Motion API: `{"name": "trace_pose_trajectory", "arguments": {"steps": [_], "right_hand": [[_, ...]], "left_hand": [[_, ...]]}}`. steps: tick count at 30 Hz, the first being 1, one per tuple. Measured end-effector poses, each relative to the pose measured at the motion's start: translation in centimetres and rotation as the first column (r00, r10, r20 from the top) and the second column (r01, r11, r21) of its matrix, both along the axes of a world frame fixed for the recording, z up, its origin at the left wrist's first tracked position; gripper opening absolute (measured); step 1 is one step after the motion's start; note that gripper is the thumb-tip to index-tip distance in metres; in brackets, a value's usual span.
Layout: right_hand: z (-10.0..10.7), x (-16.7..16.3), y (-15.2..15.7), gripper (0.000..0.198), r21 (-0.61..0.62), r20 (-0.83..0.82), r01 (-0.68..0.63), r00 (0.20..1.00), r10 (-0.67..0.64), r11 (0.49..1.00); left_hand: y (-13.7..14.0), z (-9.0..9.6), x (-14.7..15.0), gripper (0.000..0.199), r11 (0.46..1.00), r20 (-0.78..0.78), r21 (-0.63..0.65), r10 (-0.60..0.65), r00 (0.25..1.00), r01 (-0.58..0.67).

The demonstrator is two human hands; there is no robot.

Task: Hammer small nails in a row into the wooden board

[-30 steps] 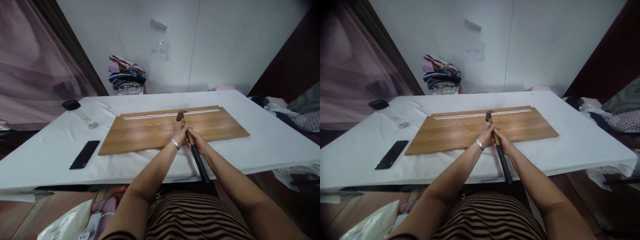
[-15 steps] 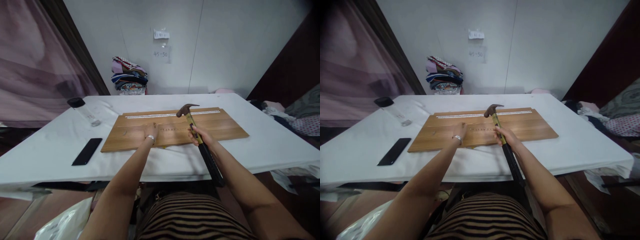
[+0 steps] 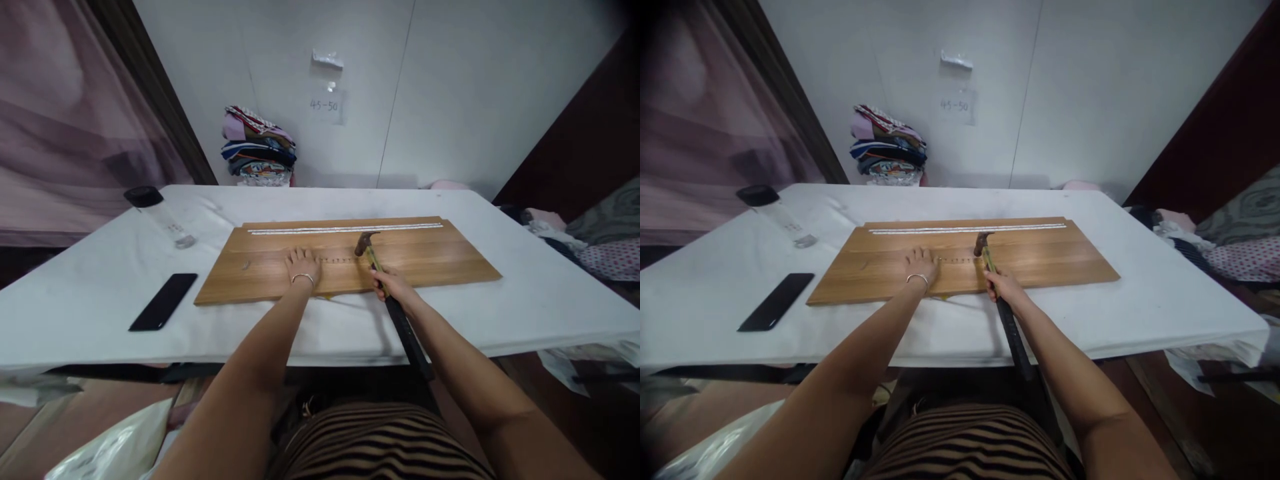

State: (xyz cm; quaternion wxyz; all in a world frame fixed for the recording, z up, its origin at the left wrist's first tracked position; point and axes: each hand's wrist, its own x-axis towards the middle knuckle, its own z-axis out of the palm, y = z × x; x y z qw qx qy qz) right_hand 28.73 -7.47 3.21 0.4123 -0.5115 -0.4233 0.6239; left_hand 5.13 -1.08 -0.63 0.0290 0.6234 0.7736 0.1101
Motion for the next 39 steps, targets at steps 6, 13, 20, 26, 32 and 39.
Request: {"name": "trace_pose_trajectory", "arguments": {"steps": [6,13,20,26,32,39], "right_hand": [[-0.17,-0.2,-0.28,0.036,-0.012,0.016,-0.018,1.0,0.018,1.0],[-0.24,-0.15,-0.27,0.037,0.001,0.054,-0.034,0.998,0.034,0.999],[-0.45,-0.39,-0.12,0.035,0.007,0.047,-0.027,0.999,0.026,1.0],[0.32,0.02,-0.15,0.03,0.02,0.078,-0.05,0.996,0.049,0.999],[0.24,-0.19,0.09,0.028,0.017,0.127,-0.045,0.991,0.043,0.999],[-0.2,-0.38,0.08,0.029,0.017,0.125,-0.038,0.992,0.036,0.999]], "left_hand": [[-0.19,0.37,0.31,0.053,1.0,0.02,-0.004,0.0,1.0,0.0],[-0.23,0.44,0.21,0.052,0.999,0.024,-0.02,-0.035,0.999,0.035],[0.05,0.19,-0.1,0.043,0.958,0.094,0.032,-0.287,0.953,0.286],[-0.02,0.26,-0.1,0.037,0.938,0.163,0.063,-0.348,0.923,0.342],[-0.11,0.5,-0.11,0.035,0.942,0.156,0.051,-0.335,0.929,0.331],[-0.16,0.64,0.04,0.036,0.95,0.185,0.065,-0.312,0.932,0.305]]}}
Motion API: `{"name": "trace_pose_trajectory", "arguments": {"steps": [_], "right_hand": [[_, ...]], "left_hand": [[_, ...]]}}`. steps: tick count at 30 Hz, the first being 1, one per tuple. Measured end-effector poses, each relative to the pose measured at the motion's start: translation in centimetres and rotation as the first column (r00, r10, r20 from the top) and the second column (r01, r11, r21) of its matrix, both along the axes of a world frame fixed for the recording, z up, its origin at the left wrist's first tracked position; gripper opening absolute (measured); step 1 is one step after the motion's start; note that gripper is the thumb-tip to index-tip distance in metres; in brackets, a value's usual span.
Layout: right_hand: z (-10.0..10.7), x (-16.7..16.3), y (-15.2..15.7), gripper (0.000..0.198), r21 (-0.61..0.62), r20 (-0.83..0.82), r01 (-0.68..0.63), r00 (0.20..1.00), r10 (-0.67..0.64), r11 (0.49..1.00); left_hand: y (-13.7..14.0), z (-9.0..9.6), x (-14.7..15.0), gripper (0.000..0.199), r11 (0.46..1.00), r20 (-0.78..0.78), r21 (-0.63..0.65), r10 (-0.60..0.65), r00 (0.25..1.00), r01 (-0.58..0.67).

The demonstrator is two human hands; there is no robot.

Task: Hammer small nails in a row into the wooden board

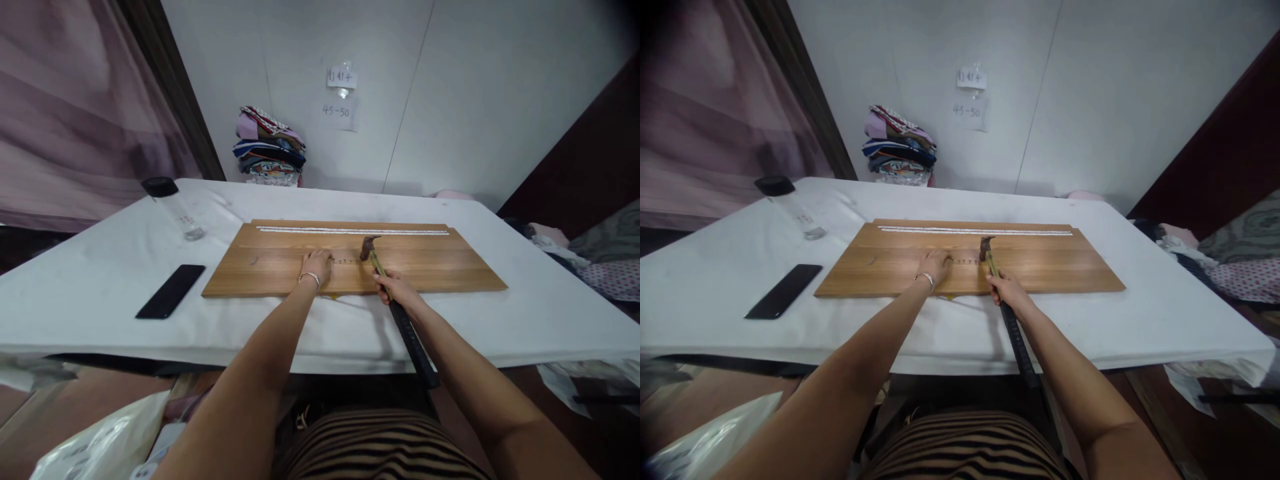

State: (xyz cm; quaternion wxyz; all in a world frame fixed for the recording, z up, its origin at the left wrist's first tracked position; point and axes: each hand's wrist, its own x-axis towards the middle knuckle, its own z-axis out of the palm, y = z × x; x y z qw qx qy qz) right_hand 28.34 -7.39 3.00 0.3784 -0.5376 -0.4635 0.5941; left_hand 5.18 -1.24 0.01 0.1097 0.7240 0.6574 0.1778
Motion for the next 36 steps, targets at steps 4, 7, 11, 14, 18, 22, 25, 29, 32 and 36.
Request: {"name": "trace_pose_trajectory", "arguments": {"steps": [4,7,11,14,18,22,25,29,32,36], "right_hand": [[0.43,-0.02,0.02,0.029,-0.015,0.01,0.001,1.0,-0.001,1.0],[0.62,-0.08,0.07,0.028,-0.026,0.003,0.011,1.0,-0.011,1.0],[0.57,-0.16,0.18,0.028,-0.022,0.019,0.015,1.0,-0.015,1.0],[0.52,-0.19,0.21,0.029,-0.021,0.049,0.011,0.999,-0.01,1.0],[0.61,-0.21,0.15,0.025,-0.017,0.04,0.014,0.999,-0.014,1.0],[0.53,-0.22,0.19,0.025,-0.008,0.014,0.014,1.0,-0.014,1.0],[0.39,-0.19,0.25,0.026,-0.011,0.02,0.004,1.0,-0.004,1.0],[0.48,-0.17,0.24,0.026,-0.008,0.031,0.002,1.0,-0.002,1.0],[0.67,-0.28,0.21,0.026,0.004,0.034,0.007,0.999,-0.007,1.0],[0.7,-0.4,0.2,0.027,-0.004,0.037,0.003,0.999,-0.003,1.0]], "left_hand": [[0.03,0.08,0.14,0.036,0.999,-0.014,0.016,0.029,0.999,-0.029],[-0.05,0.2,0.22,0.034,0.999,-0.046,0.011,0.031,0.998,-0.03],[-0.16,0.22,0.25,0.033,0.999,-0.07,0.016,0.044,0.997,-0.043],[-0.13,0.15,0.23,0.03,0.999,-0.07,0.02,0.052,0.996,-0.05],[-0.01,0.11,0.21,0.025,0.998,-0.074,0.018,0.069,0.995,-0.068],[0.07,0.21,0.2,0.023,0.998,-0.082,0.013,0.07,0.994,-0.069],[0.04,0.3,0.2,0.023,0.998,-0.091,0.014,0.067,0.994,-0.066],[0.04,0.2,0.2,0.022,0.997,-0.092,0.017,0.072,0.993,-0.071],[0.13,0.03,0.18,0.022,0.997,-0.087,0.021,0.076,0.993,-0.075],[0.18,0.05,0.2,0.026,0.994,-0.091,0.01,0.112,0.99,-0.111]]}}
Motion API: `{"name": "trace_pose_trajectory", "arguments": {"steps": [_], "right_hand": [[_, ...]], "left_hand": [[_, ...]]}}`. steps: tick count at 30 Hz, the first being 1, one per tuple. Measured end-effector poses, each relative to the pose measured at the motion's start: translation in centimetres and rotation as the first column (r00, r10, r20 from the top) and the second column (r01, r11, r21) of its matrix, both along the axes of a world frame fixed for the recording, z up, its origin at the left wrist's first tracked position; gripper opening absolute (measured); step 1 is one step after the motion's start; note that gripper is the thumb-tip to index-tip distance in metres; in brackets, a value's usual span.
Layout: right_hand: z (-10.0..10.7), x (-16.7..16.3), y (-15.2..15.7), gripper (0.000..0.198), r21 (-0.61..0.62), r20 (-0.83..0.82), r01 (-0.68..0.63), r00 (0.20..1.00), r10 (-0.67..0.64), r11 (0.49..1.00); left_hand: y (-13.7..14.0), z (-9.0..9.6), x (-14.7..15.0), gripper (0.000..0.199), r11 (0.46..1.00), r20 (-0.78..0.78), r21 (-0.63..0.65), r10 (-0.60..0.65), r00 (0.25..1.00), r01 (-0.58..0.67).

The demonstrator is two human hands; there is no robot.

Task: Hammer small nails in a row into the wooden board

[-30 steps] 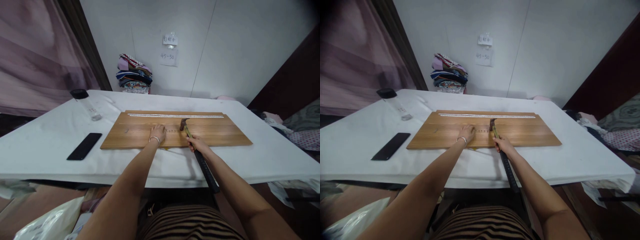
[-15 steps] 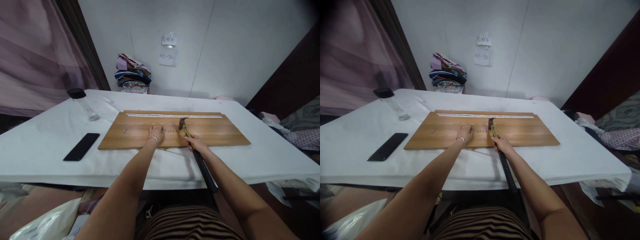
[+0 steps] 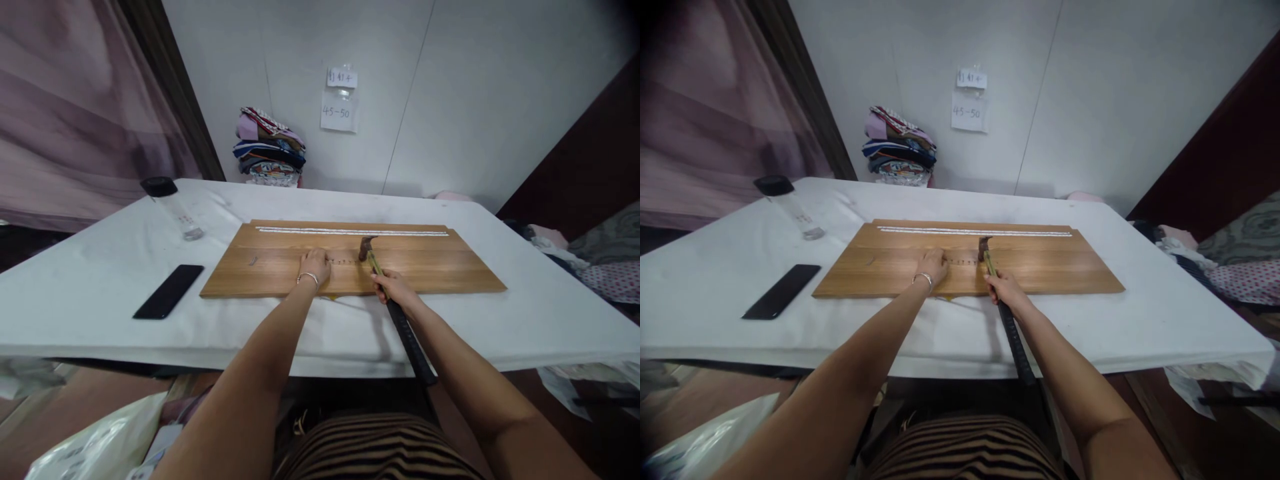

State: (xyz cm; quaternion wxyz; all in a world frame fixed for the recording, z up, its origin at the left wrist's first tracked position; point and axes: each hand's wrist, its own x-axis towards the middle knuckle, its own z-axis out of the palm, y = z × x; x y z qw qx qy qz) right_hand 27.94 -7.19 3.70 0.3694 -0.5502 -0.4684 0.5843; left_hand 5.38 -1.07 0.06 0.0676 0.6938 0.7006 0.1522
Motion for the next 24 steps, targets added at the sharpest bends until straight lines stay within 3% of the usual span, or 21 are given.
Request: {"name": "trace_pose_trajectory", "arguments": {"steps": [6,15,24], "right_hand": [[-0.54,0.24,0.11,0.028,0.017,-0.006,-0.003,1.0,0.003,1.0],[-0.89,0.57,0.15,0.029,0.019,-0.011,-0.033,0.999,0.033,0.999],[-0.76,0.54,-0.06,0.032,0.034,-0.021,-0.02,1.0,0.02,0.999]], "left_hand": [[-0.21,-0.02,0.2,0.041,0.988,-0.058,0.021,0.156,0.986,-0.155],[-0.08,-0.32,0.36,0.056,0.976,-0.058,-0.049,0.208,0.976,-0.211],[-0.1,-0.15,0.43,0.056,0.975,-0.049,-0.049,0.213,0.976,-0.216]]}}
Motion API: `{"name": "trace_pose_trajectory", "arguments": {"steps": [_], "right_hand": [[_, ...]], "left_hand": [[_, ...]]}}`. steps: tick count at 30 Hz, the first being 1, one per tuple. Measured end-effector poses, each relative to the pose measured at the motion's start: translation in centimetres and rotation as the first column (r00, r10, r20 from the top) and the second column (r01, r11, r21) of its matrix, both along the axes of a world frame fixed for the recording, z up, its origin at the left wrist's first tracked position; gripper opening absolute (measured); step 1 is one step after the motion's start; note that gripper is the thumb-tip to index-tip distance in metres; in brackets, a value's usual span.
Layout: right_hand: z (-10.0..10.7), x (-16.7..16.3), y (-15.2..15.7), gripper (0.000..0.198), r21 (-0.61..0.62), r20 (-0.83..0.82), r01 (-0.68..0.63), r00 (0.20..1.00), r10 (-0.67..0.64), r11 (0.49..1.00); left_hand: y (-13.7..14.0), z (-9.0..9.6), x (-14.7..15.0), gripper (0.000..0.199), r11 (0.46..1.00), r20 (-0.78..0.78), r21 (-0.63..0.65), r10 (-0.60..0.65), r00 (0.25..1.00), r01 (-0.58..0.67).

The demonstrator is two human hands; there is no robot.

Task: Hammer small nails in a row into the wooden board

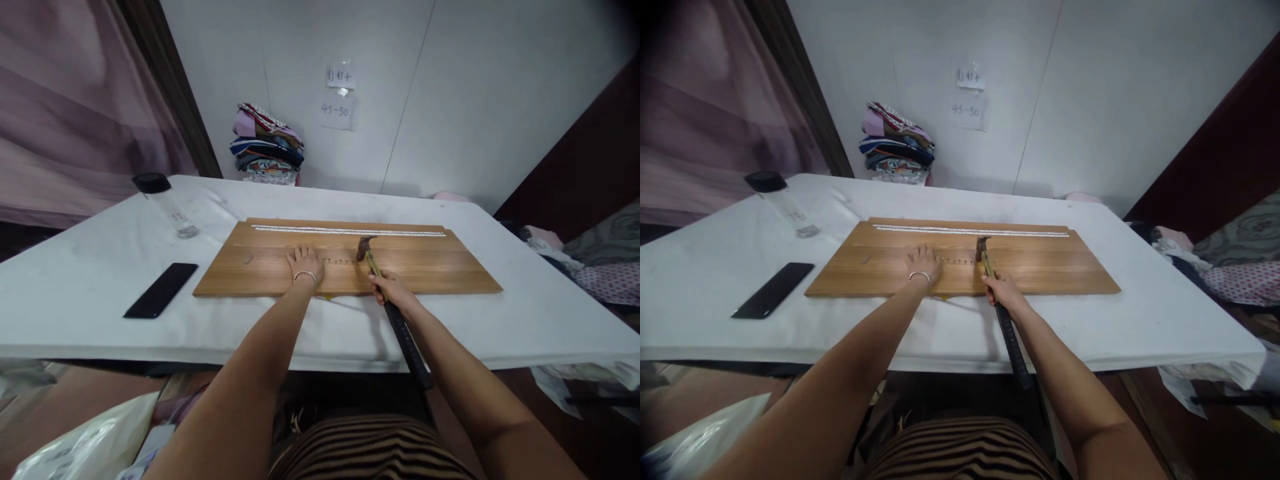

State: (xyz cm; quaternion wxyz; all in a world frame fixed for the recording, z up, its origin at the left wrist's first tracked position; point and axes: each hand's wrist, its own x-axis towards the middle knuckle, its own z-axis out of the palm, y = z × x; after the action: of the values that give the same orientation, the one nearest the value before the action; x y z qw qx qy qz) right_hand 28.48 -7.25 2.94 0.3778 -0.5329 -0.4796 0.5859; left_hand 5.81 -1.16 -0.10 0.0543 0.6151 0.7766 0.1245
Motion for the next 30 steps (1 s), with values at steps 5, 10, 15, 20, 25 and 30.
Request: {"name": "trace_pose_trajectory", "arguments": {"steps": [5,10,15,20,25,30], "right_hand": [[0.21,-0.07,0.08,0.029,-0.024,0.025,-0.013,1.0,0.013,1.0],[0.37,-0.24,0.08,0.028,-0.023,0.037,0.004,0.999,-0.003,1.0],[0.29,-0.24,0.16,0.029,-0.006,0.038,0.012,0.999,-0.011,1.0],[0.27,-0.2,0.08,0.031,-0.022,0.039,0.021,0.999,-0.02,1.0],[0.16,-0.19,0.09,0.03,-0.013,0.032,0.015,0.999,-0.014,1.0],[0.07,-0.16,0.13,0.032,-0.021,0.034,0.0,0.999,0.001,1.0]], "left_hand": [[-0.03,0.03,-0.02,0.056,1.0,-0.016,-0.003,-0.004,1.0,0.004],[0.01,0.03,0.0,0.056,1.0,-0.017,-0.017,-0.005,1.0,0.005],[0.06,0.02,0.04,0.057,1.0,-0.02,-0.023,0.001,1.0,-0.001],[0.09,-0.05,-0.02,0.056,1.0,-0.013,-0.02,-0.005,1.0,0.004],[0.18,-0.26,-0.02,0.056,1.0,-0.018,0.0,-0.004,1.0,0.004],[0.23,-0.3,0.0,0.054,1.0,-0.014,0.004,-0.004,1.0,0.004]]}}
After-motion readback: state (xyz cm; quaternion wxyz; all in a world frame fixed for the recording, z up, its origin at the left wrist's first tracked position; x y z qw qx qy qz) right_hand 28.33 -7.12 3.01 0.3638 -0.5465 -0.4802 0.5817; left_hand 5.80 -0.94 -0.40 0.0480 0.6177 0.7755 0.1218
